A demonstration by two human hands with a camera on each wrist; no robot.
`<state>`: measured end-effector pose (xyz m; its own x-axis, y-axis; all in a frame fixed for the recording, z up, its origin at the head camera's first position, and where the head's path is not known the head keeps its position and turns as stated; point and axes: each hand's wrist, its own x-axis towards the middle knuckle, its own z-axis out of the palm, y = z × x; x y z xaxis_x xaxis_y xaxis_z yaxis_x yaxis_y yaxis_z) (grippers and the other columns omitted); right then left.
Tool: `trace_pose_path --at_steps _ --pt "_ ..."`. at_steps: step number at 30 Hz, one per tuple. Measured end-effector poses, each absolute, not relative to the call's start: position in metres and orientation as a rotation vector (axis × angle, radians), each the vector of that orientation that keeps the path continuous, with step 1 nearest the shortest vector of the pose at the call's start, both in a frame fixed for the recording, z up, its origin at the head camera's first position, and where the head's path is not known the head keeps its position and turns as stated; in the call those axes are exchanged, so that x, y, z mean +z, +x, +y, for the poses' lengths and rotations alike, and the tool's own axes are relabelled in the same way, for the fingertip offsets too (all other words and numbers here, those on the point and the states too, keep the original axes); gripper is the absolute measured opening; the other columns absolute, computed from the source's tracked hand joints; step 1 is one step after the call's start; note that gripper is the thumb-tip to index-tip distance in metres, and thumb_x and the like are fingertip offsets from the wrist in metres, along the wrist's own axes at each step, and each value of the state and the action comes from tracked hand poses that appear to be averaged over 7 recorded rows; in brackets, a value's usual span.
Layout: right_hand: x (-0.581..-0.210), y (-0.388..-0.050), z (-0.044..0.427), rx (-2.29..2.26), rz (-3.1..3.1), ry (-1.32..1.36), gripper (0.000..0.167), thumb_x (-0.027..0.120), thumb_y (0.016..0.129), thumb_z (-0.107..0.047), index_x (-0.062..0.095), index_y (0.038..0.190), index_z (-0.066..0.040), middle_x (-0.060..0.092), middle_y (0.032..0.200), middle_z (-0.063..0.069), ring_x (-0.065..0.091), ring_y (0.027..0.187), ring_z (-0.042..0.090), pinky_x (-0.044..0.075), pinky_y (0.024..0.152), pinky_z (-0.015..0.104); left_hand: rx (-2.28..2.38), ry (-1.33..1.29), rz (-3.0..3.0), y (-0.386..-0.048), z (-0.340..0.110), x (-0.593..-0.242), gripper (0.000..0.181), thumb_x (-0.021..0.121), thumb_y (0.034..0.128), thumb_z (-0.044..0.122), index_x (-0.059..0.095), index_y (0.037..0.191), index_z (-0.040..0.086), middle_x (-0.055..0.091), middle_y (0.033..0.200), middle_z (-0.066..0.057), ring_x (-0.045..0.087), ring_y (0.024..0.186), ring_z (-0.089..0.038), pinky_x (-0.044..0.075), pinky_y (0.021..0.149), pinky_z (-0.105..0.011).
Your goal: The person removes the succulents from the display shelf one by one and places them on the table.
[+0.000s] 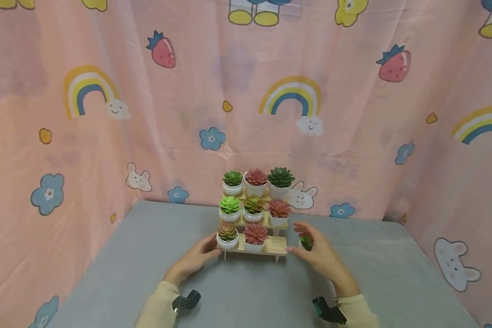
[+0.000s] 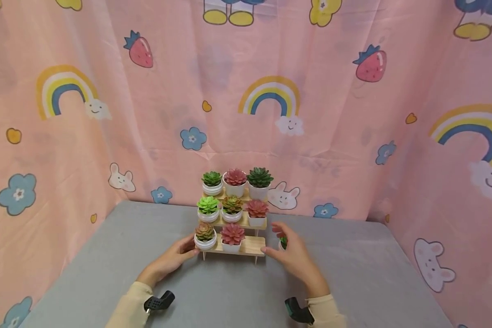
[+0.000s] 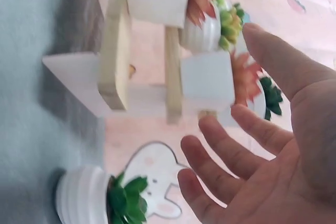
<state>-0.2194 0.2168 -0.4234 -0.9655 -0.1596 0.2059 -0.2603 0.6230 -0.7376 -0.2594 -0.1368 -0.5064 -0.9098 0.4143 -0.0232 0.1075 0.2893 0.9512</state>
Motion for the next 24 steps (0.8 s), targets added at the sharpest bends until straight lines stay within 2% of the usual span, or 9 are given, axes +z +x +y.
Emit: trace_pose_path --at_steps 6,12,17,24 --pt "-0.432 -0.221 0.198 1.343 -2.743 0.406 0.064 0.081 0.087 -0.025 0.052 0.141 -0.006 0.063 0.132 0.019 0.060 0.119 0.038 0.048 0.099 0.059 1.665 0.465 2.290 -0.261 -0.136 -0.506 0.068 0.059 0.1032 0.027 0.027 0.161 0.012 0.044 0.156 -0.022 0.047 0.140 -0.040 0.040 0.115 -0.056" --pt "-0.442 -0.225 0.180 1.460 -2.687 0.466 0.058 0.081 0.086 -0.019 0.056 0.136 -0.003 0.064 0.131 0.019 0.058 0.122 0.036 0.047 0.099 0.053 1.668 0.545 2.305 -0.263 -0.138 -0.508 0.066 0.058 0.1037 0.024 0.027 0.160 0.007 0.045 0.154 -0.026 0.049 0.138 -0.042 0.043 0.113 -0.055" --pt "-0.451 -0.229 0.167 1.547 -2.621 0.487 0.056 0.082 0.085 -0.018 0.059 0.135 -0.004 0.064 0.132 0.017 0.058 0.124 0.036 0.047 0.101 0.050 1.664 0.610 2.313 -0.264 -0.140 -0.510 0.066 0.058 0.1041 0.022 0.027 0.160 0.004 0.044 0.154 -0.028 0.049 0.138 -0.044 0.042 0.113 -0.056" --pt "-0.462 -0.234 0.151 1.619 -2.540 0.376 0.061 0.083 0.083 -0.015 0.057 0.137 -0.004 0.065 0.130 0.015 0.060 0.118 0.029 0.048 0.092 0.033 1.654 0.604 2.327 -0.265 -0.139 -0.511 0.066 0.058 0.1037 0.023 0.027 0.160 0.006 0.045 0.154 -0.026 0.049 0.138 -0.043 0.040 0.114 -0.057"
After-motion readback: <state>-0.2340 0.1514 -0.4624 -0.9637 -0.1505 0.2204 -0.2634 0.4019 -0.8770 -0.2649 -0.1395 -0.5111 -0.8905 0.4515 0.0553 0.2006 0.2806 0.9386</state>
